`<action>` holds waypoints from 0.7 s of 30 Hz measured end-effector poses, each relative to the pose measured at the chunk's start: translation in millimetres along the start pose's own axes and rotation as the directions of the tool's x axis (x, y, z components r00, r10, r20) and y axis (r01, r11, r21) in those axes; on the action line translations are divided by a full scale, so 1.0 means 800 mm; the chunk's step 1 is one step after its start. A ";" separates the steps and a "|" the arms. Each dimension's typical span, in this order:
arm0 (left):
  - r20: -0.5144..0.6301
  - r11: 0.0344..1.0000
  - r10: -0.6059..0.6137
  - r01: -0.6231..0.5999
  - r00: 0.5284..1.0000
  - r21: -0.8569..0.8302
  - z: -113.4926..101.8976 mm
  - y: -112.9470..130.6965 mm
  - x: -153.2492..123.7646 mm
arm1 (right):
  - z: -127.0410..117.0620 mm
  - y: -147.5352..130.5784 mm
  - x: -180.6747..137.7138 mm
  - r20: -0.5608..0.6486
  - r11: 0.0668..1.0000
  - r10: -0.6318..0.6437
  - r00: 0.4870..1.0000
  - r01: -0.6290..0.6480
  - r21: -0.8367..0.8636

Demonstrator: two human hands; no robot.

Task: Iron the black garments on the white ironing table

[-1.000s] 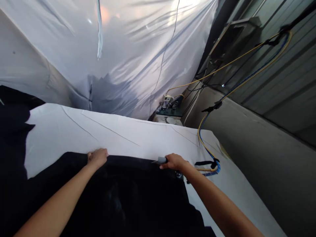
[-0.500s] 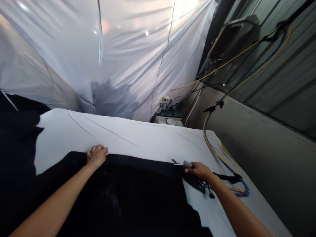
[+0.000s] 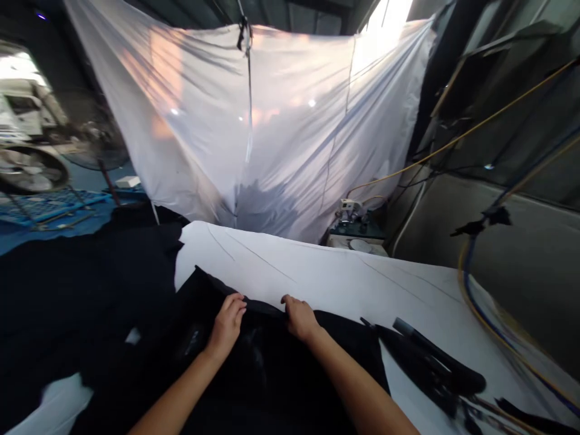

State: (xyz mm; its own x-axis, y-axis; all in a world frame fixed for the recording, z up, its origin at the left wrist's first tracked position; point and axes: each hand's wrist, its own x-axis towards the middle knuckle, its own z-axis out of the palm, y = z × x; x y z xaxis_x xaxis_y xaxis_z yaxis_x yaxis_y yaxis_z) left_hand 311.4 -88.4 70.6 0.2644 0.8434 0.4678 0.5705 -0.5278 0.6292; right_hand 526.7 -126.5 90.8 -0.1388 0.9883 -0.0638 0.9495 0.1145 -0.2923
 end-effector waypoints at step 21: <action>-0.103 0.986 -0.149 0.141 0.983 -0.087 -0.035 0.023 -0.090 | -0.004 0.021 -0.156 0.035 0.927 0.260 0.965 -0.240 -0.288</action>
State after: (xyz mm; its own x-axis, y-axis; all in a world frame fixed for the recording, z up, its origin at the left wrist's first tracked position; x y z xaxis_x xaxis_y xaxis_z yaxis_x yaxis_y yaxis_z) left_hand 281.1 -161.3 66.2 0.0946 0.8978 0.4301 0.5324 -0.4107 0.7402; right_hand 560.6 -248.0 96.8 0.1035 0.9799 -0.1706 0.9946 -0.1018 0.0189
